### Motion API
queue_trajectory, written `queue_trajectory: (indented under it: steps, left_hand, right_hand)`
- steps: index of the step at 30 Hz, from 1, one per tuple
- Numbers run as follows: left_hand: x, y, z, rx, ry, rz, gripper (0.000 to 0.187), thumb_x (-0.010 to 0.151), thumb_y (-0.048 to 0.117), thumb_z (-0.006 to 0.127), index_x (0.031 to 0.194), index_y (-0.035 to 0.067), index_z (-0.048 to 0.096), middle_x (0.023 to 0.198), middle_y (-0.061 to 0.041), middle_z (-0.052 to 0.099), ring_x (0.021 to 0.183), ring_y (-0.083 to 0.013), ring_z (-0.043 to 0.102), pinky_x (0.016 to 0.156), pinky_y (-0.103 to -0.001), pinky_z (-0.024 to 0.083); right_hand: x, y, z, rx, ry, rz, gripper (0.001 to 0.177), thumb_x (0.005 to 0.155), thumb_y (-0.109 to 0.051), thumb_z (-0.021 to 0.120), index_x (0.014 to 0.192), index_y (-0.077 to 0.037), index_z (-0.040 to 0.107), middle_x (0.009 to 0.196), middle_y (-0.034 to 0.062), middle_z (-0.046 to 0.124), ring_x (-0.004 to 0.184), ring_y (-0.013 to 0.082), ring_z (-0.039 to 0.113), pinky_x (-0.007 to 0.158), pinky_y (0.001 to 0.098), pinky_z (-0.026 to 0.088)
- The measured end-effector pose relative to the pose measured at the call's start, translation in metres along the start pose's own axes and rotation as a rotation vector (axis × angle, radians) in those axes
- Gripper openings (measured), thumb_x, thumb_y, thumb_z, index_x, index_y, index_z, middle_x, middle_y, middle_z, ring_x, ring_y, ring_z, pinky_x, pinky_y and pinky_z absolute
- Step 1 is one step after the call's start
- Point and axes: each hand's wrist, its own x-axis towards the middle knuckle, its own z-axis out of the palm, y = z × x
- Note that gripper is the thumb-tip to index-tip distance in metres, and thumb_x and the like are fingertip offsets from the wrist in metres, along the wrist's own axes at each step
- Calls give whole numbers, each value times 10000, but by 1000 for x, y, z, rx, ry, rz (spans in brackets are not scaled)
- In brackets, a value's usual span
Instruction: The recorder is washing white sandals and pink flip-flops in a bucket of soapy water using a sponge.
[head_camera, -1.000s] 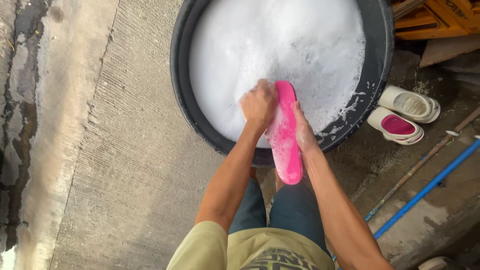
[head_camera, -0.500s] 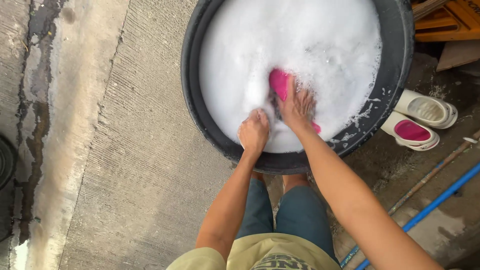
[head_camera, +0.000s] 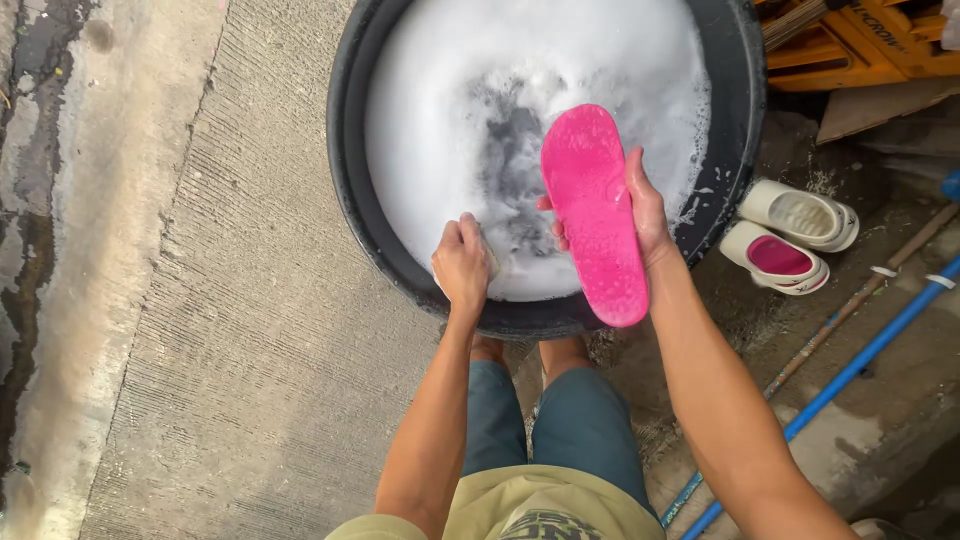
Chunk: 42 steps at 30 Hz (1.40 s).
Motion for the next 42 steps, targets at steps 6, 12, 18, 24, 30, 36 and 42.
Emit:
queue_trajectory:
  steps: [6,12,18,24,30,36,42]
  left_hand:
    - [-19,34,-5,-181,27,90,487,1042,369,572,736,-9,556,590,-197,569,542,-268,479,553,-445,462]
    - [-41,62,-5,-175,8,269,484,1073,360,514,703,49,535,537,-111,572,466,-169,501,475,-385,422]
    - [-49,81,-3,-139,45,431,412,1075,284,517,743,41,528,574,-144,577,469,-272,564,494,-421,445]
    - [-66,92,5,-41,64,551,337,1045,238,585,767,49,565,696,-189,664,565,-354,647,527,-469,474]
    - [-53,82,25,-146,-90,170,362,1068,291,473,799,78,588,587,-79,616,480,-166,559,431,-396,430]
    - [-42,59,33,-517,20,172,432,1095,346,530,771,61,552,632,6,509,598,-59,445,503,-292,411]
    - [-43,75,28,-356,25,92,428,1061,337,532,726,71,550,558,1,520,528,-76,445,458,-320,400]
  right_hand:
    - [-22,2,8,167,-150,4,887,1049,-712,351,1550,14,447,1266,354,619,843,396,699,676,471,607]
    - [-37,4,14,129,-141,10,825,1024,-596,387,1515,62,474,1231,372,627,859,396,709,666,475,613]
    - [-57,8,14,56,-22,-23,801,1068,-585,368,1505,77,485,1221,372,634,853,389,694,708,454,618]
    - [-65,20,-11,137,-54,24,760,1095,-617,331,1444,31,523,1127,229,666,821,401,707,613,475,620]
    - [-75,21,-17,139,-48,21,703,1095,-573,397,1458,18,511,1189,228,654,851,408,702,642,465,610]
    - [-83,12,-12,173,-153,-28,760,1068,-579,393,1542,14,427,1383,316,594,912,382,695,728,467,607]
    - [-88,9,-17,177,-167,-70,777,1092,-565,433,1596,26,396,1412,376,548,925,379,687,727,445,600]
